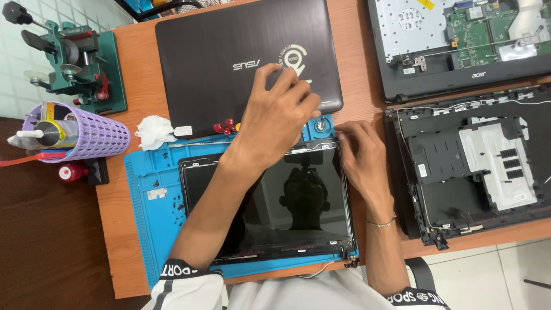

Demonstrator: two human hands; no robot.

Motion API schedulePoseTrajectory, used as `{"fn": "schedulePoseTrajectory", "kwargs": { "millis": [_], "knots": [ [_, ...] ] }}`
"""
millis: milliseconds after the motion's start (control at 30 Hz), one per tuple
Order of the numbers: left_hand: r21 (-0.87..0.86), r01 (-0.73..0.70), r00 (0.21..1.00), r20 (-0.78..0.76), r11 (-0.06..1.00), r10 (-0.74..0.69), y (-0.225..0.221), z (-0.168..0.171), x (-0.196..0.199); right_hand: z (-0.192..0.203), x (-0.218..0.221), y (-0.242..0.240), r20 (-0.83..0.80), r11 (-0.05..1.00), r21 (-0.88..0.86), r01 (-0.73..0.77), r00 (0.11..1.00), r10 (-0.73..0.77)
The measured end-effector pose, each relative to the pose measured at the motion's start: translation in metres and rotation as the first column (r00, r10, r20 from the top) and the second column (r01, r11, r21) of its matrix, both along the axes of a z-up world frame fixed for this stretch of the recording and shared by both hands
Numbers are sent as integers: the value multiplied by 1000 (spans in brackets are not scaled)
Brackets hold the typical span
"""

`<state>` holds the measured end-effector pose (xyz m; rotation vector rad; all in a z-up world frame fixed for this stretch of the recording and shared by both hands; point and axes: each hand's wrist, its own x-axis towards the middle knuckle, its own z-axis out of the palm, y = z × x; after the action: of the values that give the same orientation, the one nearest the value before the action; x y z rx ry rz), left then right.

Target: The person detaches the internal screen from a laptop lid using a pry tool and their hands, then maneuvers several internal wires around the perimeter of the screen housing.

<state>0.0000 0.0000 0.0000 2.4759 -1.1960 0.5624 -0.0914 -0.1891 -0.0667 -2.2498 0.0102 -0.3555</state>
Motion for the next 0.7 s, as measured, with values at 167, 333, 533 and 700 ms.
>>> {"fn": "schedulePoseTrajectory", "kwargs": {
  "millis": [167, 333, 533, 700],
  "knots": [
    [45, -6, 999, -35, 999, 8, -7, -2, -2, 0, -1, -2, -46, 1000, 25, 17, 999, -16],
    [40, -62, 998, 21, 997, 62, -11, -5, -1, 1, -4, -5, -94, 997, 69, 28, 995, -22],
    [55, -116, 993, 41, 992, 113, -4, 5, -15, 8, -19, -6, -164, 998, 39, 41, 986, -34],
    [-136, -105, 994, -28, 985, 102, 23, 27, -50, 9, -32, -6, -162, 1000, 9, -3, 987, 4]
  ]
}}
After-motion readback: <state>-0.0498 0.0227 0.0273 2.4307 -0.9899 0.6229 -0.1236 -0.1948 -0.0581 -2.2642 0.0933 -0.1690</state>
